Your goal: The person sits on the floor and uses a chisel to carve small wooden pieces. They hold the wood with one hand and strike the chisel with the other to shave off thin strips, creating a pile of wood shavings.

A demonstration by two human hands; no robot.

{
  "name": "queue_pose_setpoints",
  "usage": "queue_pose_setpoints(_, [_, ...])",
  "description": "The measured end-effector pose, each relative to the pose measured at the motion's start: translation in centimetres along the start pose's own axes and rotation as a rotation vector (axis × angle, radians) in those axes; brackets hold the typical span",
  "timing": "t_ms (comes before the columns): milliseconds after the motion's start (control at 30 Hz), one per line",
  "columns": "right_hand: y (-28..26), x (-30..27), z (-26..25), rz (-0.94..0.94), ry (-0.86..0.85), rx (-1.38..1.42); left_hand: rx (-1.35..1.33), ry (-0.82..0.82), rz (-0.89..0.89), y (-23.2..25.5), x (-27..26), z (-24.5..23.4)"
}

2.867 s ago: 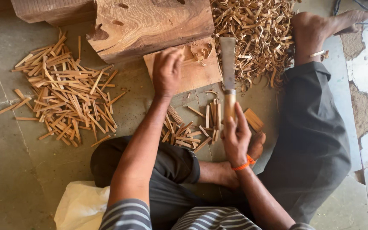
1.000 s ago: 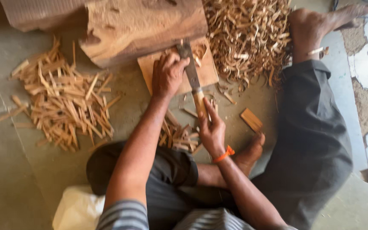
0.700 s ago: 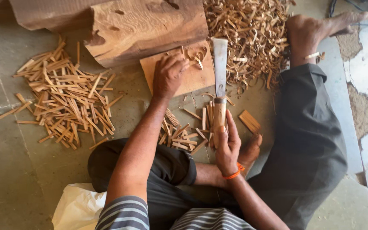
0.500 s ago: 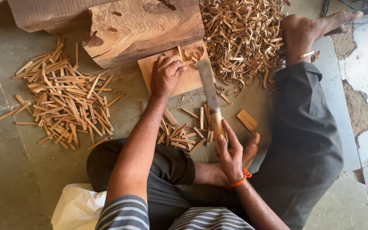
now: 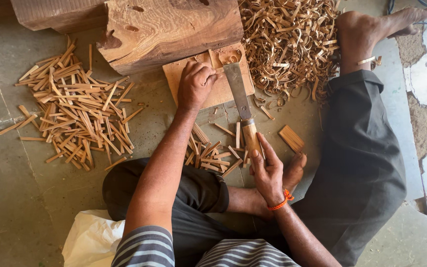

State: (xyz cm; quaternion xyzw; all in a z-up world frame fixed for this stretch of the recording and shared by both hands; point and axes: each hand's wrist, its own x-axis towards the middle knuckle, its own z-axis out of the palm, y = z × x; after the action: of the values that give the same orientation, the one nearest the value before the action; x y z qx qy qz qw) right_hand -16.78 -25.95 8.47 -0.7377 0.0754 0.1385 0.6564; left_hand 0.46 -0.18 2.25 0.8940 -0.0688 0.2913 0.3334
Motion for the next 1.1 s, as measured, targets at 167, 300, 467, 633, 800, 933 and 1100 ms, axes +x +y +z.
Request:
queue_pose_setpoints(167, [-0.3,0.0,-0.1,0.001,-0.002,-0.020,0.004,-0.012,0.001,-0.4,-0.2,0.3])
queue_pose_setpoints(300, [0.0,-0.3,-0.2,0.004,0.008,-0.011,0.028,0.014,0.075,-1.6,-0.4,1.3])
queue_pose_setpoints(467, [1.4,-1.0,-1.9,0.015,-0.004,-0.037,-0.046,0.182,-0.037,-1.1,-1.1,-0.3])
queue_pose_setpoints(633, [3.2,-0.1,-4.8,-0.836,0.309,-0.931,-0.246,0.552,-0.371,0.0,-5.1,-8.4])
queue_pose_setpoints(800, [2.6,1.0,-4.9,-0.046,0.036,-0.010,0.015,0.516,-0.495,2.4,-10.0,-14.5])
queue_pose_setpoints(933, [3.0,0.2,-4.1,-0.018,0.021,-0.040,0.063,0.180,-0.221,6.1,-8.0,-9.3])
queue_pose_setpoints(1100, [3.2,-0.7,-3.8,-0.145,-0.020,-0.030,0.350,0.020,-0.113,6.2,-0.4,-2.3])
